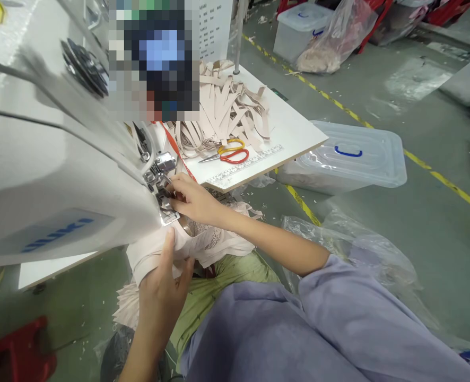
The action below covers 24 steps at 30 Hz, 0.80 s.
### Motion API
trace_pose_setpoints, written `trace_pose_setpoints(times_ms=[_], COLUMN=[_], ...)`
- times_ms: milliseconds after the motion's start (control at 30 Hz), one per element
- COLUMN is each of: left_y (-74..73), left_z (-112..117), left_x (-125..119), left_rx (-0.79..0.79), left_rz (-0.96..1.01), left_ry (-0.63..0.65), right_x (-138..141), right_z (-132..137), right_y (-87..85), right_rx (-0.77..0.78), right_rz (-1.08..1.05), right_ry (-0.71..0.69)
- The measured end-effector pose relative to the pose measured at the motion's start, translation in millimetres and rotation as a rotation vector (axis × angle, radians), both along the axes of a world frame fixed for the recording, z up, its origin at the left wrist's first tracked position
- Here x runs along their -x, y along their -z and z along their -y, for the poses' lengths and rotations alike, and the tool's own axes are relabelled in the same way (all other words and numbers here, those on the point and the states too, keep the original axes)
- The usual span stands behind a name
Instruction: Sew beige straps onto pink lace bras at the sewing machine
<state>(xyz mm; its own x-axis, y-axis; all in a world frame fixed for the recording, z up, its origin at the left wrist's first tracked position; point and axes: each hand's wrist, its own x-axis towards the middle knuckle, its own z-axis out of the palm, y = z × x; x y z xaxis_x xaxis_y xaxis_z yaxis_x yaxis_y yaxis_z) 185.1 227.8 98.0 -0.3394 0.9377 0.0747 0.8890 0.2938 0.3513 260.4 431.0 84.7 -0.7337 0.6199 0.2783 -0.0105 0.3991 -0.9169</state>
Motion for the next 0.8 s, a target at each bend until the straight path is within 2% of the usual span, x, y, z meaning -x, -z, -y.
trace_pose_setpoints(times_ms=[167,367,533,800], left_y=[-1.0,-8.1,-11.5,-5.6], left_z=[3.9,6.8,6.7,1.7], left_x=[4.1,3.4,3.1,-0.9], left_rx=[-0.039,-0.042,-0.083,-0.075], left_rz=[-0.004,0.001,-0.032,-0.113], left_ry=[0.001,0.04,0.056,0.092], right_x=[-0.5,-12.8,-25.7,-44.6], right_z=[0.9,5.7,14.3,26.4], right_y=[3.8,12.7,23.1,23.4], right_rx=[-0.02,0.11,0.236,0.276], right_rz=[-0.098,-0.134,-0.104,-0.051], right_ry=[0.062,0.221,0.217,0.2])
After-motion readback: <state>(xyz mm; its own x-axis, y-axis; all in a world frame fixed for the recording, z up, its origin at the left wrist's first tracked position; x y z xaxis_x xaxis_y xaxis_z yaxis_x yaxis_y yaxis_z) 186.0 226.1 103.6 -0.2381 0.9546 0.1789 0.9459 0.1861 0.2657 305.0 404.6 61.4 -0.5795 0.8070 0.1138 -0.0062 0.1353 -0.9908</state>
